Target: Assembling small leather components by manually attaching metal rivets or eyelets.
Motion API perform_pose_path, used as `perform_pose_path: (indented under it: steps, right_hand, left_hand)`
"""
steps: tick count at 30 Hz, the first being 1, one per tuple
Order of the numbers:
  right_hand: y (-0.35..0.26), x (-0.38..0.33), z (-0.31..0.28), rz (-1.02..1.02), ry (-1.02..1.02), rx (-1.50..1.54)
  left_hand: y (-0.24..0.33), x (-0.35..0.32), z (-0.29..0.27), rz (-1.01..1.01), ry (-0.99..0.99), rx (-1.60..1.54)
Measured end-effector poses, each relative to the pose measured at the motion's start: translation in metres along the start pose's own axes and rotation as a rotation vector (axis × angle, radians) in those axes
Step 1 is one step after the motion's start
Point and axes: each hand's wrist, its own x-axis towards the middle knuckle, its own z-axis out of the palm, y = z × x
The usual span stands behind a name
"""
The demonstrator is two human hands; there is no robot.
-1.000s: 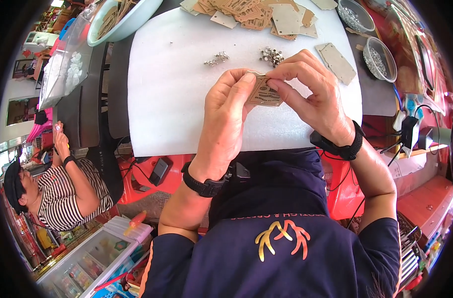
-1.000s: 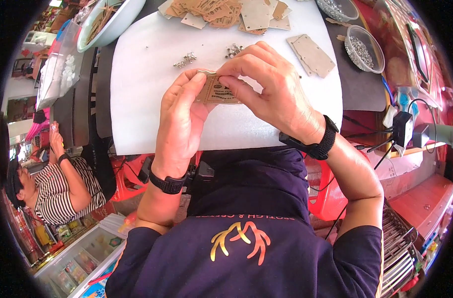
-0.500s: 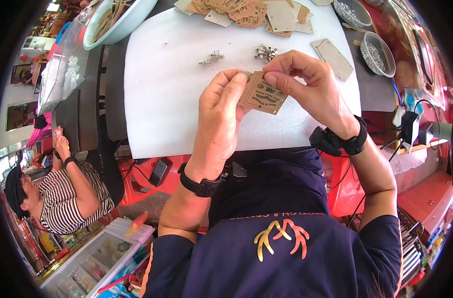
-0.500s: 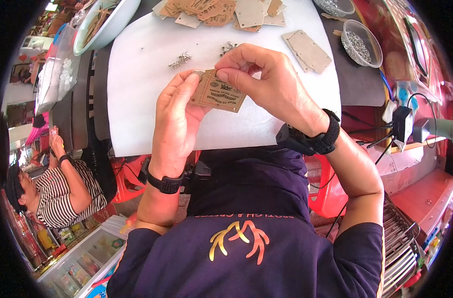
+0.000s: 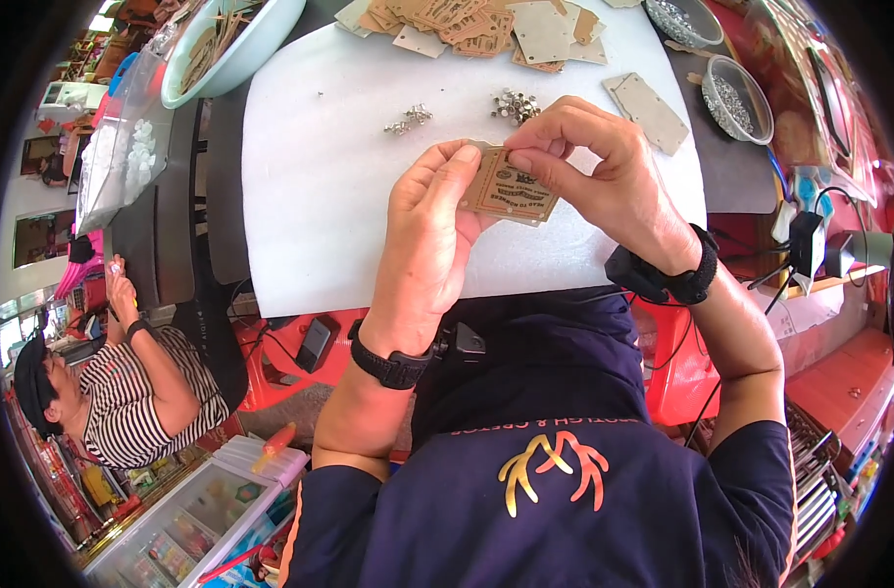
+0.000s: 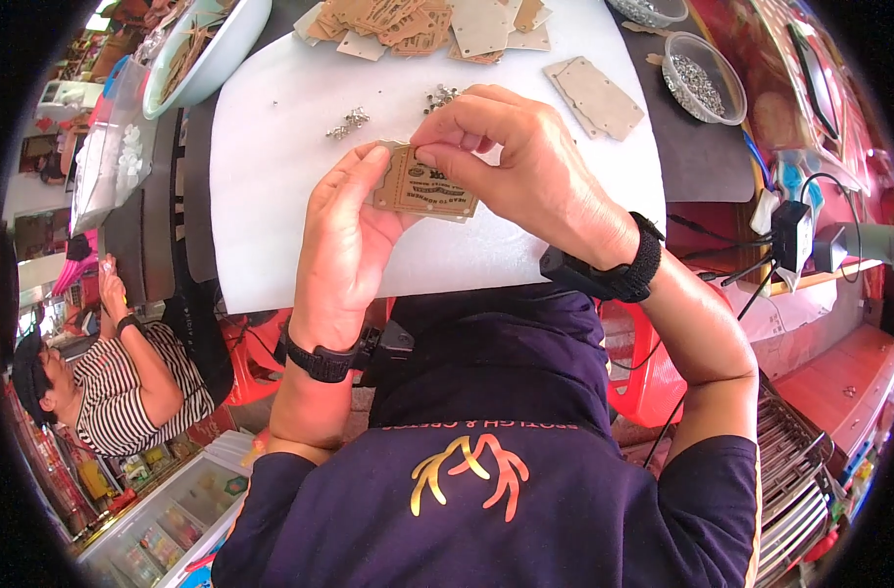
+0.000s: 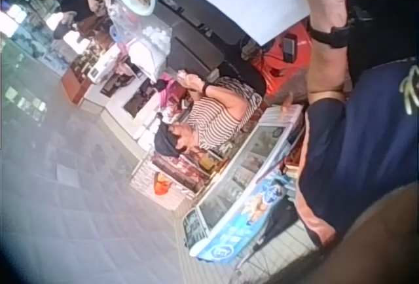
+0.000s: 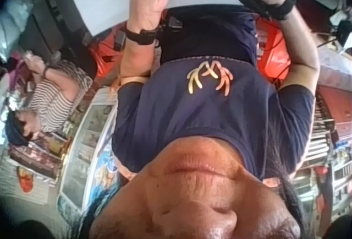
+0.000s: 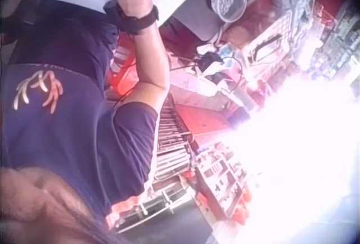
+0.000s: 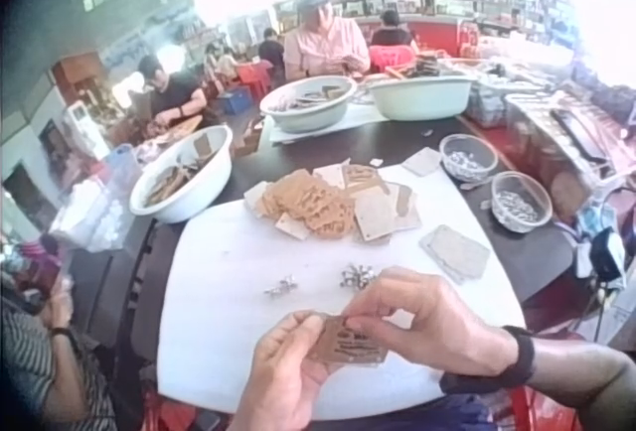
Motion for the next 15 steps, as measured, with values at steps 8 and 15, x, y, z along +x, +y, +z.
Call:
perform_pose_path:
  steps: [8,15]
  right_hand:
    - [-0.0008,-0.0032,0.0021,0.017,0.031,-0.044]
    - [-0.0035,-0.0041,0.0039,0.048,0.033,-0.059]
  left_hand:
    - [-0.0021,-0.0021,0.0019,0.002,0.032,0.005]
    - [-0.0025,-0.0022,0.0002,0.013,0.02,0.011]
